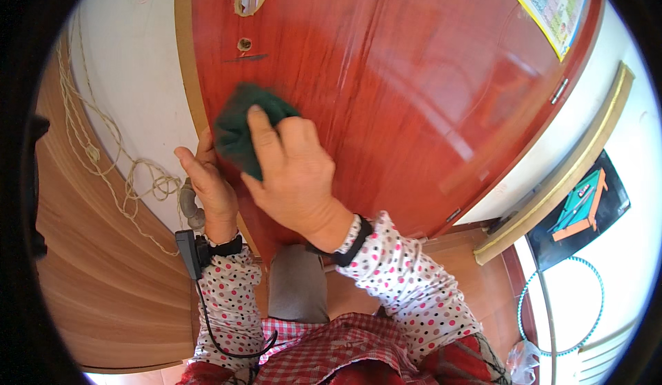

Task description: The person kneels and wipes a light wood door with a green cloth, then moves to wipe a red door with a multiplication chart poster. The person uses the cloth to clean both surfaces in a repetitive wiping motion.

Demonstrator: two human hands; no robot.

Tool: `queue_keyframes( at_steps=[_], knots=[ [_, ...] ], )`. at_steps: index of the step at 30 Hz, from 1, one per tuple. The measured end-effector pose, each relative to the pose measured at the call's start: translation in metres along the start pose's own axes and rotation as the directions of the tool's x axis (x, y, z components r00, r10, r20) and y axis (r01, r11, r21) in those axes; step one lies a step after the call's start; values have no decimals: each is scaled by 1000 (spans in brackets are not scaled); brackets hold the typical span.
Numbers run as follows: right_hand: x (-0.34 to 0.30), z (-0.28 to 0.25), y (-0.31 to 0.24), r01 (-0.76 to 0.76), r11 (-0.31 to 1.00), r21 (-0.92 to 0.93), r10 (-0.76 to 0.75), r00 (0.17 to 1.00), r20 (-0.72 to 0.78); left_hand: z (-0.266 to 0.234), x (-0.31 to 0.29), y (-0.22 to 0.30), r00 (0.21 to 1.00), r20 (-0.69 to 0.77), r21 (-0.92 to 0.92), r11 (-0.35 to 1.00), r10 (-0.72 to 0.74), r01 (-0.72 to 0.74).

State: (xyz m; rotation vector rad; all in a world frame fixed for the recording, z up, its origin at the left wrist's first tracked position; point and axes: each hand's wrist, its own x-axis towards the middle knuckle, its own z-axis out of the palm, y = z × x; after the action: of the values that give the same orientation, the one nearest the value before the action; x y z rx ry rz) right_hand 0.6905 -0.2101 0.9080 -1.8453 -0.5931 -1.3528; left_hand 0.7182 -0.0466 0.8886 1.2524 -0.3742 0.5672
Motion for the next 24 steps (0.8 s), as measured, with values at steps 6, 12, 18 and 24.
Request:
queue_keyframes(
  at_steps=[6, 12, 18, 24],
  knots=[
    [-30, 23, -16, 216, 976, -14, -215, 975, 65, -16, -43, -43, 937, -347, -3, 999, 48, -52],
    [-55, 15, -9, 56, 935, 350, -109, 985, 132, -3, -55, -68, 860, -462, -137, 941, 215, -309],
    [-82, -43, 18, -604, 54, 795, 234, 782, 578, -17, -29, -59, 609, -119, 548, 563, 785, -619],
    [-113, -91, 72, -380, -403, 832, 567, 610, 553, -36, -31, -39, 950, -286, 160, 983, 130, -86]
  ],
)
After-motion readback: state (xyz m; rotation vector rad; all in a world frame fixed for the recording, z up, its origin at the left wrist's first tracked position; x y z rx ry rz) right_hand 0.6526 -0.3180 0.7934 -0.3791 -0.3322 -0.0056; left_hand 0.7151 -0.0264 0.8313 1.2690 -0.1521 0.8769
